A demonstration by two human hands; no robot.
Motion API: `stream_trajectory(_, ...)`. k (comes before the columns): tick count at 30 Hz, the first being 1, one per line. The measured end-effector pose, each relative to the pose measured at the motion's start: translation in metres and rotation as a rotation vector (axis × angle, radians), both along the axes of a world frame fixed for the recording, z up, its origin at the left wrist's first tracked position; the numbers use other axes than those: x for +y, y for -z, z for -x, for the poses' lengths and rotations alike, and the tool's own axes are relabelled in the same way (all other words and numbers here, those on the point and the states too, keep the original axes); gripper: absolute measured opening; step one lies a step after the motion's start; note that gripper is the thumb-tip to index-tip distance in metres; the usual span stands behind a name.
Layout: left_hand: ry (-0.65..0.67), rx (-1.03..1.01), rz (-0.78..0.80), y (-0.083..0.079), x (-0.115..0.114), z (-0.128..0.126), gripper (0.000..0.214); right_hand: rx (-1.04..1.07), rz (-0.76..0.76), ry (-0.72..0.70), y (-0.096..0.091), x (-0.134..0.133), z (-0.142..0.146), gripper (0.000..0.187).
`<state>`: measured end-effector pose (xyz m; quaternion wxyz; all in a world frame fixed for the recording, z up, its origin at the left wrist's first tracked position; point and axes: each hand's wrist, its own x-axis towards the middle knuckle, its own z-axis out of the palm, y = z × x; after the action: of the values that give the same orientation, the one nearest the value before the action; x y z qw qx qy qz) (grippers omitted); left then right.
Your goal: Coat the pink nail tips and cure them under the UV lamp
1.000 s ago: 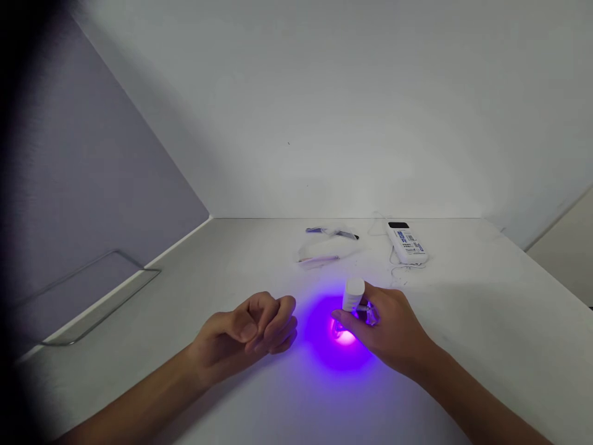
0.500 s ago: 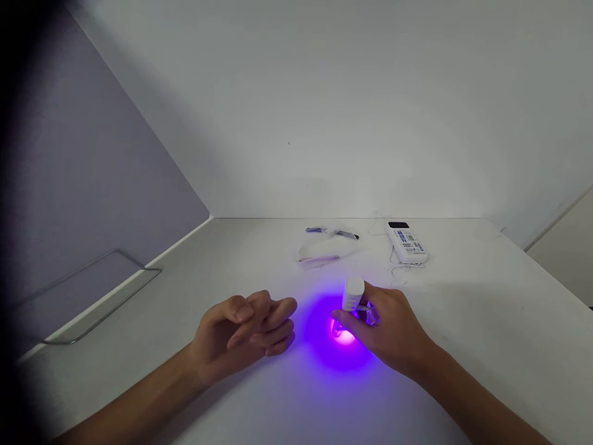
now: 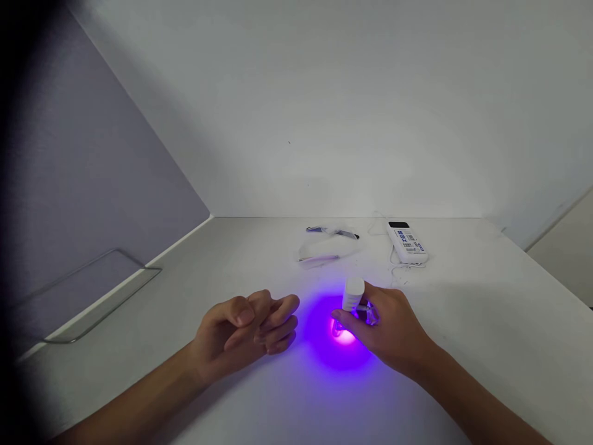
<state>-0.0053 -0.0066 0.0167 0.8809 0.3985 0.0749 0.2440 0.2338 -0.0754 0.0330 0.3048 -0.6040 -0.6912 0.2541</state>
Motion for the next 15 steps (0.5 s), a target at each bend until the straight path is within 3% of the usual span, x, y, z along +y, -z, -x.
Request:
stream_trajectory(10,-0.044,0.050,0.056,-0.0054,-0.0020,-0.0027,0.045,0.012,0.007,-0.009,-0.0045,-0.0011,0.0011,0.022)
stream_trajectory(15,-0.058,0.043,0.107,-0.0036,-0.0019,-0.0024,0.034,0.007,0.006,-0.009,-0.0050,-0.0014,0.0008,0.024)
